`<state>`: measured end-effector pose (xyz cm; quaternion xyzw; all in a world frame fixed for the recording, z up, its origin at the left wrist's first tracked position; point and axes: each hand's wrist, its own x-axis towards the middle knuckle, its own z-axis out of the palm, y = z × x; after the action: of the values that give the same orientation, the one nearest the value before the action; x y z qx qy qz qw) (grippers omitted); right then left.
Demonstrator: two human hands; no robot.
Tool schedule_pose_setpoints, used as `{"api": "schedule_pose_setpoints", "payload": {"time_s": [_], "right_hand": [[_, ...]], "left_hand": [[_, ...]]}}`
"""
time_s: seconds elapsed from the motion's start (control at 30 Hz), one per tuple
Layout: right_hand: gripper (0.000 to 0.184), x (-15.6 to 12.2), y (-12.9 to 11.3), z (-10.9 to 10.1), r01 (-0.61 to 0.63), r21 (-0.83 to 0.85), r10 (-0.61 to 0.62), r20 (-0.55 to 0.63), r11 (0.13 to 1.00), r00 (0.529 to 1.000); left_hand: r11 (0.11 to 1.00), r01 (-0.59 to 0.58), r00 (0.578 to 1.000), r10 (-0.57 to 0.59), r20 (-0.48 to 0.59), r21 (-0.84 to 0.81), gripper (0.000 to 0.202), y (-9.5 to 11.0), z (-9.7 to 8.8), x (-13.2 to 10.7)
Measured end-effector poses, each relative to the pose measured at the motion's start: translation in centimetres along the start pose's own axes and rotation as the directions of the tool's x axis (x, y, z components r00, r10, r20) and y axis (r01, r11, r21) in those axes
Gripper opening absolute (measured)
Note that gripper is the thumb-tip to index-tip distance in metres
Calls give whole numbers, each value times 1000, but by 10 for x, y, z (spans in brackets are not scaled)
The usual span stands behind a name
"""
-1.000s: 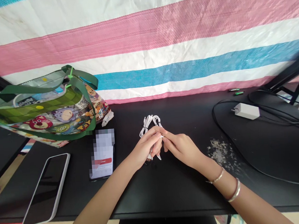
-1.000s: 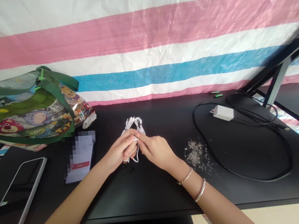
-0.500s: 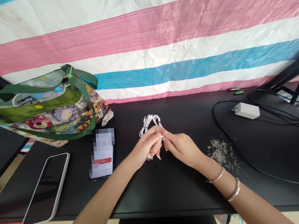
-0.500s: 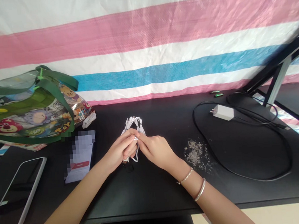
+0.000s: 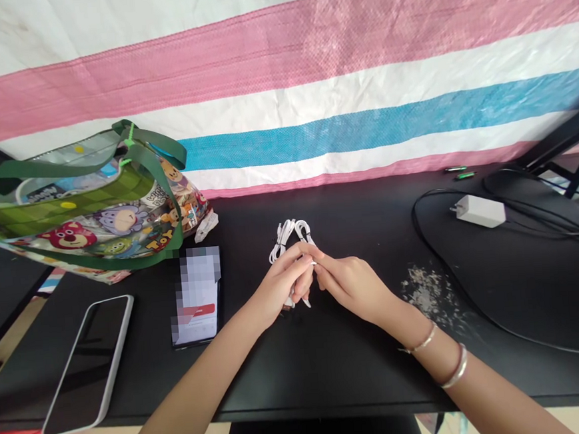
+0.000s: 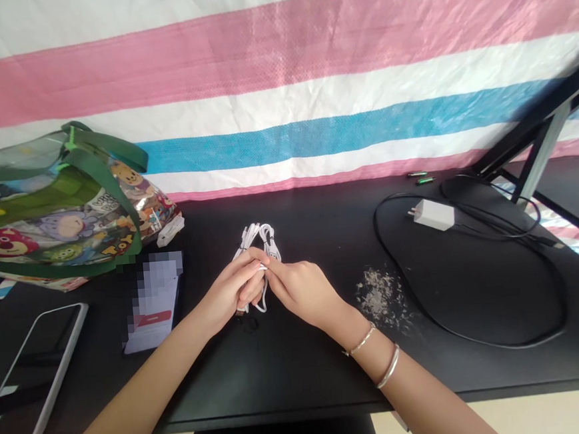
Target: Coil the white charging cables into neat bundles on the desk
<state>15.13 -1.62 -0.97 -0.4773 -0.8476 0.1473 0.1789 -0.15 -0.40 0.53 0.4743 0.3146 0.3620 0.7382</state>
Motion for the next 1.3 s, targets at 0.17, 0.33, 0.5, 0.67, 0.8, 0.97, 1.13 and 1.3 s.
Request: {"api": "schedule_pose_setpoints", "payload": {"time_s": [0.17, 0.33, 0.5, 0.67, 0.8, 0.97, 1.13, 1.3], "right_hand": [[36, 0, 0, -1, -42, 52, 40, 26, 998, 999], [32, 0, -1, -1, -75, 98, 74, 21, 992, 997], [26, 0, -1, -1, -121, 142, 124, -10, 982, 992], [15, 0, -3, 1, -135, 269, 153, -47, 954, 987], [18, 2, -3, 1, -48, 407, 102, -114, 912, 988], [33, 4, -4, 1, 42, 566, 37, -128, 823, 991], [43, 4, -4, 0, -48, 706, 75, -7, 707, 997], [47, 3, -4, -2, -115, 784, 104, 64, 610, 992]], "left_hand": [[1000, 9, 1000, -9, 7, -7, 12, -1, -1, 0], [999, 20, 1000, -19, 25, -42, 11, -1, -1, 0], [996, 30, 999, -26, 44, -82, 11, -1, -1, -2], [988, 54, 995, -42, 85, -142, 10, 0, -1, -2], [971, 81, 988, -48, 144, -226, 8, 0, -1, -2], [937, 126, 975, -56, 215, -325, 12, 0, -3, -2], [909, 159, 963, -57, 264, -386, 17, 0, -5, -2], [905, 163, 961, -56, 269, -393, 17, 1, -5, -2]]}}
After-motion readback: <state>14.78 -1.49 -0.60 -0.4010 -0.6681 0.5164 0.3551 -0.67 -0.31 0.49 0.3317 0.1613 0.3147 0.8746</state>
